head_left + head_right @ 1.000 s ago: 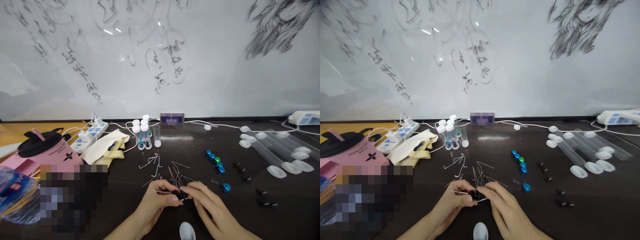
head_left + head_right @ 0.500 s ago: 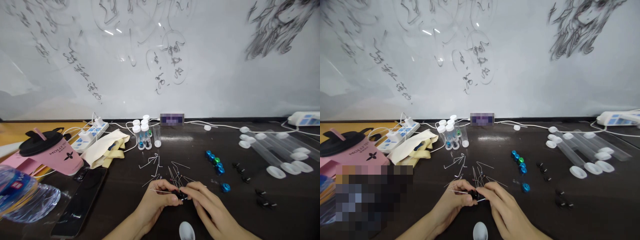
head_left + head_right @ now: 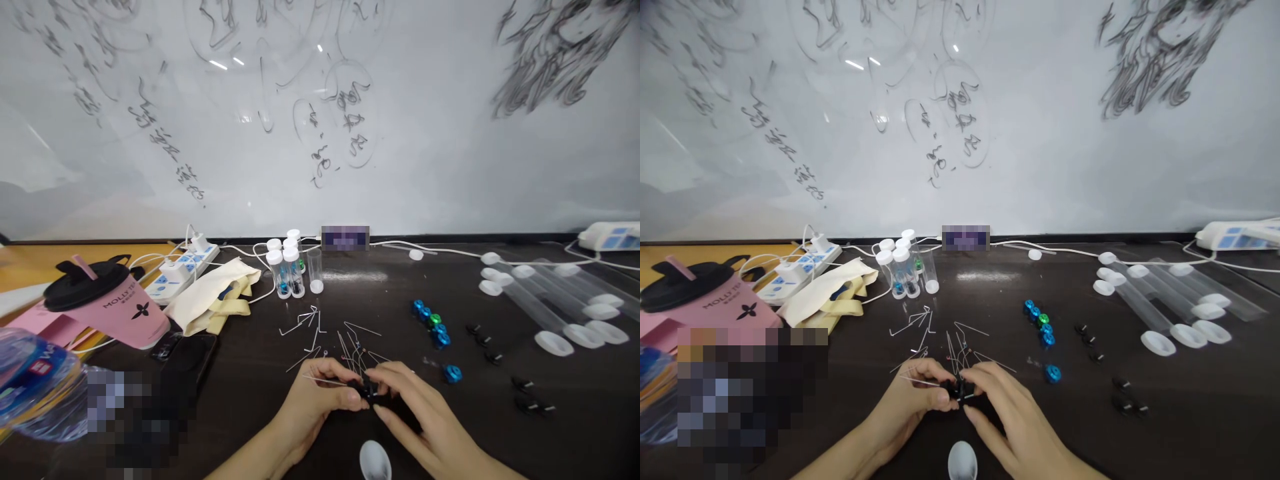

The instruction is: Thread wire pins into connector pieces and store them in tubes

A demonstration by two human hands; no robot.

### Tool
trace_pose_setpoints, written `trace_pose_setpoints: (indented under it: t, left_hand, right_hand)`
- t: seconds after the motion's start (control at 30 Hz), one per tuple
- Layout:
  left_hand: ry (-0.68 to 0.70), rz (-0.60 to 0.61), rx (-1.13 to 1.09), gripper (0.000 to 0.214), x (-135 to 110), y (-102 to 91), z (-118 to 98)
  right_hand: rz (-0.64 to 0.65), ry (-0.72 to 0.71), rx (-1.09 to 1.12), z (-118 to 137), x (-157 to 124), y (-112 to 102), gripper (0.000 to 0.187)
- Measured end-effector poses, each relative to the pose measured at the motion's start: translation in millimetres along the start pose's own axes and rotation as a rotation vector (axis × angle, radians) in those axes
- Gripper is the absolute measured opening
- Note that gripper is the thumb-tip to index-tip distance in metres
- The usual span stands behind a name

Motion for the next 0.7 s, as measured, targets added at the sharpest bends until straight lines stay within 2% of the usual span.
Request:
trace_pose_setpoints:
  t: [0.2, 0.5, 0.7]
  left_hand:
    - [0.039, -0.010, 0.132, 0.025, 0.4, 1.5, 0.7]
    - [0.115, -0.037, 0.260, 0.023, -5.4, 0.9, -5.9]
    - [0.145, -0.050, 0.155, 0.027, -7.2, 8.5, -3.5]
  right_hand:
    - [-0.040, -0.062, -0.028, 7.9, 3.3, -1.8, 0.022]
    - [-0.031, -0.078, -0.047, 10.5, 3.8, 1.4, 0.018]
    - [-0.043, -0.040, -0.037, 7.4, 2.7, 0.0, 0.017]
Point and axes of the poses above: each hand's wrist, its own x-axis towards the middle knuckle, its own y-axis out of the palm, z = x × y, the point moved 6 cm from there along x, towards the middle knuckle, and after that the axes turned 15 degrees about x, right-handed, at the moved point
